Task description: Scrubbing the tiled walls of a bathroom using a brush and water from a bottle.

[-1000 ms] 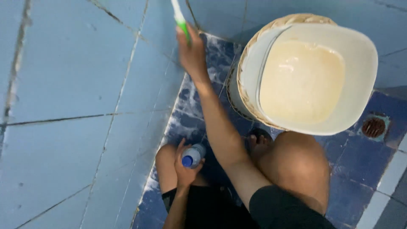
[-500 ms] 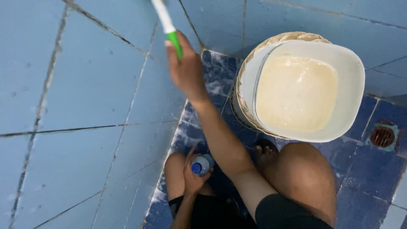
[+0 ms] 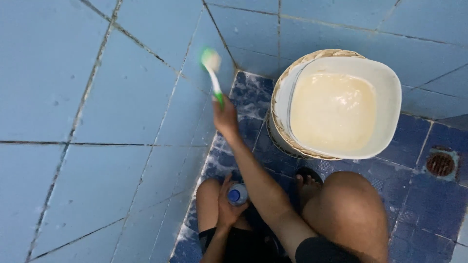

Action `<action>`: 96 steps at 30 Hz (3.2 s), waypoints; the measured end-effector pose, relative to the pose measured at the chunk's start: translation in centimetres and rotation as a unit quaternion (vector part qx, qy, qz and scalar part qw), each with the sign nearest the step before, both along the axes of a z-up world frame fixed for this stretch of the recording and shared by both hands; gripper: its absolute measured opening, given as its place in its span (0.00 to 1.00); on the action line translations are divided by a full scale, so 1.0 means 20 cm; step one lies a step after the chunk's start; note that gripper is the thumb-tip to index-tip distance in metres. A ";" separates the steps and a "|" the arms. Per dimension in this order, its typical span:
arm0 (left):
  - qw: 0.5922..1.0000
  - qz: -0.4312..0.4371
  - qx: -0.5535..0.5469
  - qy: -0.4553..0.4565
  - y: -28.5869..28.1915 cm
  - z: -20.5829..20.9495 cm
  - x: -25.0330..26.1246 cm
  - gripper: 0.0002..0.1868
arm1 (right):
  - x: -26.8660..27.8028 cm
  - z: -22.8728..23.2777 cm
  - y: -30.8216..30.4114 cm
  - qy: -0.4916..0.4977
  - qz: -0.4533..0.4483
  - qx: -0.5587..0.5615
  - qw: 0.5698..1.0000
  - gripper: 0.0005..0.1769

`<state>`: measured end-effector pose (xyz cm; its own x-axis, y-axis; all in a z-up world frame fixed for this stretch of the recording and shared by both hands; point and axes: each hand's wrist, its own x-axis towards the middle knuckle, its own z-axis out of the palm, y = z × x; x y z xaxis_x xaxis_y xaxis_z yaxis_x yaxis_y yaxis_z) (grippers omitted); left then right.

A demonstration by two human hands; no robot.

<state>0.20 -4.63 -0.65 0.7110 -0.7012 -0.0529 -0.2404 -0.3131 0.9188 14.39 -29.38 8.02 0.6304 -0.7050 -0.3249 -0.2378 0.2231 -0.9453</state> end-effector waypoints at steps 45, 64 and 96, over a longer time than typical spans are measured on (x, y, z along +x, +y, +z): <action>0.912 -0.057 -0.205 -0.351 -0.26 -0.63 0.04 0.55 | -1.33 1.23 -0.16 -0.053 -0.078 -0.262 0.961 0.22; 0.783 -0.386 0.342 0.347 -1.17 0.25 -0.84 0.31 | -3.18 0.10 -0.63 0.463 -0.087 -0.109 0.876 0.35; 0.933 -0.306 0.186 0.024 -2.35 1.03 -1.35 0.42 | -3.34 -0.15 -1.33 0.084 -0.345 -0.159 0.921 0.30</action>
<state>-26.90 -51.53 19.90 0.1731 -0.9021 -0.3952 -0.4401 -0.4298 0.7884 -52.38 -55.89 5.04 -0.0447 -0.9953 -0.0859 -0.2922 0.0953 -0.9516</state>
